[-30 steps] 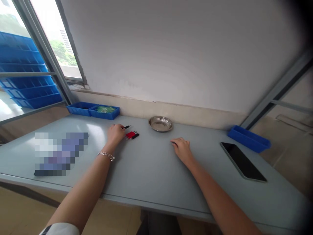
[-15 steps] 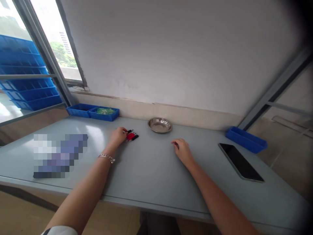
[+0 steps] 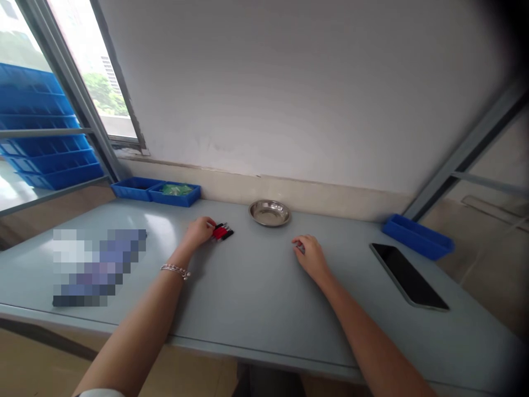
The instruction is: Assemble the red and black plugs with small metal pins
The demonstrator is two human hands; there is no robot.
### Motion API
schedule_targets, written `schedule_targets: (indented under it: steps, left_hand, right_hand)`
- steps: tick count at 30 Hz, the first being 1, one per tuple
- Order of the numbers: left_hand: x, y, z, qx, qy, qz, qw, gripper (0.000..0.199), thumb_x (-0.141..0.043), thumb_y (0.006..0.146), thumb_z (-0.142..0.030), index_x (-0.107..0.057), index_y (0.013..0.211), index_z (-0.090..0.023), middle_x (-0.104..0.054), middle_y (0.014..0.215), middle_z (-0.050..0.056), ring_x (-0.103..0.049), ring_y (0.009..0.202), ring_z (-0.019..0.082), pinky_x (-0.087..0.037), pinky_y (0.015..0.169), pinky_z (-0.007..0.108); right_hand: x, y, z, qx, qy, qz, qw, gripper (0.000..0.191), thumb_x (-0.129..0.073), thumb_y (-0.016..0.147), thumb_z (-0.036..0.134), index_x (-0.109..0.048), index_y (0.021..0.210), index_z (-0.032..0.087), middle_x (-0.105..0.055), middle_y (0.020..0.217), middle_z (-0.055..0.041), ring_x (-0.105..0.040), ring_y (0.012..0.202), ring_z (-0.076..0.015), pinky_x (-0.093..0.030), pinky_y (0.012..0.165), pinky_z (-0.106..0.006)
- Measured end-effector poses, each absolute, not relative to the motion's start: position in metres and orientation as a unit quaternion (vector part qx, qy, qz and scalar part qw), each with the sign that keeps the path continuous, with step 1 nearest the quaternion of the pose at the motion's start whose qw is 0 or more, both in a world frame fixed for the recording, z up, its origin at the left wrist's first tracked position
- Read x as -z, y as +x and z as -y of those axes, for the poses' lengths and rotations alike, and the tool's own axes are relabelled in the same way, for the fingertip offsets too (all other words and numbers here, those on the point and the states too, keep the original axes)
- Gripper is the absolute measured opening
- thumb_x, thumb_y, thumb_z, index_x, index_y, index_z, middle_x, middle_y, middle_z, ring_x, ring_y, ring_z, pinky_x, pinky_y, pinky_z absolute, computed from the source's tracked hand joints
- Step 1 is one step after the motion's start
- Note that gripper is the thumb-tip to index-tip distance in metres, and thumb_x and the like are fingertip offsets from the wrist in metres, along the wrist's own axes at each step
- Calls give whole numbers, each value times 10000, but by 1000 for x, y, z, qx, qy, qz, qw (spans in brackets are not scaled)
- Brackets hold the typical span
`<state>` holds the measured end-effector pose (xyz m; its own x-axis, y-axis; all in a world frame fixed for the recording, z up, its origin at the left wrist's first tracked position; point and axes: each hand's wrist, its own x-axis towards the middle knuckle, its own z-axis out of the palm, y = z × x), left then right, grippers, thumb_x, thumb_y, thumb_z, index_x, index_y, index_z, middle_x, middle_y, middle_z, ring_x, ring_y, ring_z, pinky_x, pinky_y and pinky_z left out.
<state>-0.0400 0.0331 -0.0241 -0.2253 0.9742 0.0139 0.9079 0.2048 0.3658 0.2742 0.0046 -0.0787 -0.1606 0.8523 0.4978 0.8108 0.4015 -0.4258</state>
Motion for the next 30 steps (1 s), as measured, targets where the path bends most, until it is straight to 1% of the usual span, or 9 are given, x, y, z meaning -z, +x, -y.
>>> schedule_targets:
  steps: [4,10,17,20,23,24,27,30]
  left_hand:
    - [24,-39,-33,-141,606,-775,106,247,-480,707,-219,-610,917,-208,-644,934,40,-541,907,234,-411,740,312]
    - [25,-37,-32,-129,598,-786,88,249,-447,741,-261,-596,936,-222,-628,972,57,-483,996,287,-394,768,381]
    - [26,-36,-32,-137,597,-787,70,269,-412,778,-328,-586,949,-213,-588,1001,92,-434,1019,313,-361,795,436]
    - [24,-27,-30,-166,628,-760,30,290,-426,777,-363,-580,965,-204,-570,961,97,-425,1002,297,-362,798,410]
    - [27,-9,-25,-188,715,-673,-3,287,-448,774,-368,-582,952,-187,-553,892,82,-454,923,227,-362,808,338]
    - [29,-1,-22,-180,740,-648,-10,282,-453,773,-370,-586,939,-186,-545,892,79,-456,909,218,-358,808,332]
    - [35,20,-13,-147,773,-615,-50,327,-454,766,-430,-575,956,-193,-523,938,91,-439,923,244,-359,766,356]
    - [37,32,-6,-109,782,-609,-79,276,-434,793,-354,-578,945,-174,-531,926,102,-439,925,247,-345,757,363]
  right_hand:
    - [77,274,-4,-38,-543,766,343,173,-481,674,67,-575,787,156,-553,727,-50,-507,734,-168,-399,701,-287]
    - [79,275,-6,-45,-545,766,339,169,-491,670,61,-575,773,165,-562,720,-42,-507,722,-163,-398,695,-283]
    - [81,276,-7,-54,-534,772,340,186,-474,668,44,-575,753,177,-556,711,-35,-501,728,-161,-403,696,-282]
    - [80,276,-7,-57,-533,771,344,197,-461,669,38,-577,752,174,-558,720,-39,-500,733,-160,-407,701,-283]
    - [77,276,-5,-57,-534,765,355,191,-462,673,48,-579,756,173,-563,726,-41,-503,735,-161,-409,699,-284]
    - [76,276,-5,-57,-533,764,359,188,-465,673,50,-580,754,175,-565,726,-40,-505,738,-161,-408,701,-285]
    - [72,274,-2,-54,-529,764,366,180,-473,673,56,-582,745,179,-572,725,-38,-509,741,-163,-406,710,-290]
    - [70,273,0,-54,-527,765,366,168,-478,678,65,-585,732,182,-574,719,-36,-508,734,-163,-405,704,-289]
